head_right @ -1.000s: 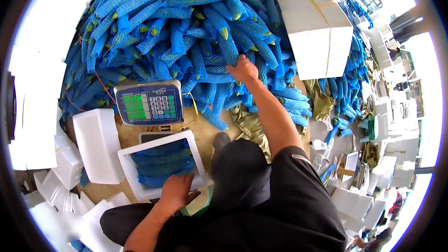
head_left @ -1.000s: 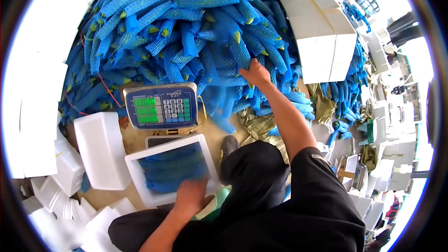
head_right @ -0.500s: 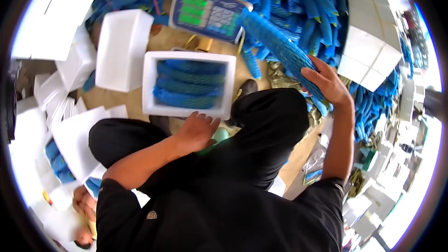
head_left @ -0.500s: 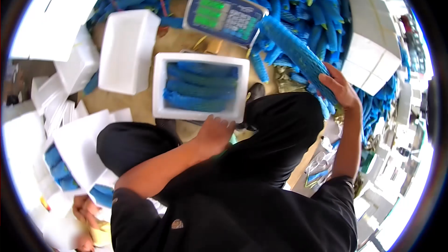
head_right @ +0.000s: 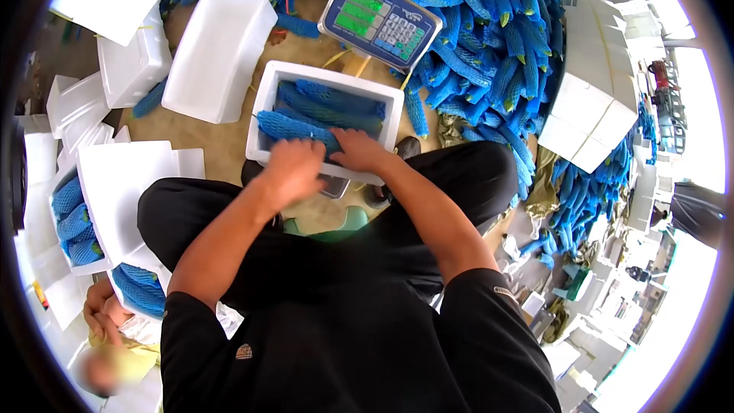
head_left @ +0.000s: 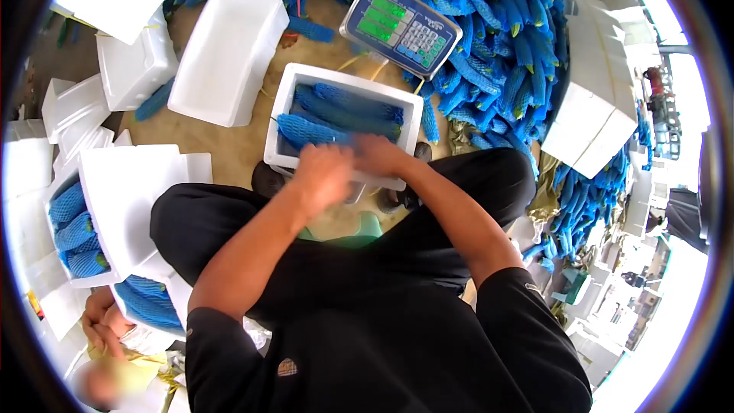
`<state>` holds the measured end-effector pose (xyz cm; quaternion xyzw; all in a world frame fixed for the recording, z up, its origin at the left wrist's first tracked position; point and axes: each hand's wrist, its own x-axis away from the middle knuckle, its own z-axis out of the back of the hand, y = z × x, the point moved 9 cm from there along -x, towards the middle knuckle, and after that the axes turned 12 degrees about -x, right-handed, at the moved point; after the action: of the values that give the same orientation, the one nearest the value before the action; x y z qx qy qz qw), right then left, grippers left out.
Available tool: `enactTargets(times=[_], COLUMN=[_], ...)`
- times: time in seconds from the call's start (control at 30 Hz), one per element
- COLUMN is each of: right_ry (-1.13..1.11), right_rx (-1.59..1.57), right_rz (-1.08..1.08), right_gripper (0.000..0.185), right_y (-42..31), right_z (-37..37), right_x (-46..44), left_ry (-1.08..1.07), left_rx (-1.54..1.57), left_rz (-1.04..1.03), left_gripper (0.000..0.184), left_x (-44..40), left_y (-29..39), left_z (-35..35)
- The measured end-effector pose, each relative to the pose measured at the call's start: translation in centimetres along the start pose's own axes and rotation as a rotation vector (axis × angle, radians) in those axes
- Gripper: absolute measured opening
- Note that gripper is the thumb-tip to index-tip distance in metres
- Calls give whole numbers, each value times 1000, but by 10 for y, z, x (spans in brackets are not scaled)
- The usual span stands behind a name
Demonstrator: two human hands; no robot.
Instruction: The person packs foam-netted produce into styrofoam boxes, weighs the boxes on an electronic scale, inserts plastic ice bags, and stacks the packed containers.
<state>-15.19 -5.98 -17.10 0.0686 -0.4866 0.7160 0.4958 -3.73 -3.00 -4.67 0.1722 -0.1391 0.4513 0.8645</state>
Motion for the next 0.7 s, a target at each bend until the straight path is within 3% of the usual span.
enactTargets(times=[0.03,0.1,0.13,0.37,0.53,0.7], right_ry=[18,61,57,-107,164,466], right_rx=[-4,4,0,53,95,169], right_rz=[1,35,19,-72,-35,94], right_gripper=[73,72,73,84,86,80], right_y=[4,5,5,26,9,6], right_z=[-3,1,2,-17,-6,-1], right_x=[0,7,8,-11,5,19], left_ry=[18,261,185,233,227,211], left_rx=[-27,-127,-115,-64,-32,-62], left_rz=[64,60,89,-51,-1,-1], left_gripper=[77,104,124,130,113,121], left_x=[-2,-4,-8,-8,-20,-29], left_y=[-15,-38,-48,-58,-64,-62], left_z=[1,-12,-27,-60,-73,-67])
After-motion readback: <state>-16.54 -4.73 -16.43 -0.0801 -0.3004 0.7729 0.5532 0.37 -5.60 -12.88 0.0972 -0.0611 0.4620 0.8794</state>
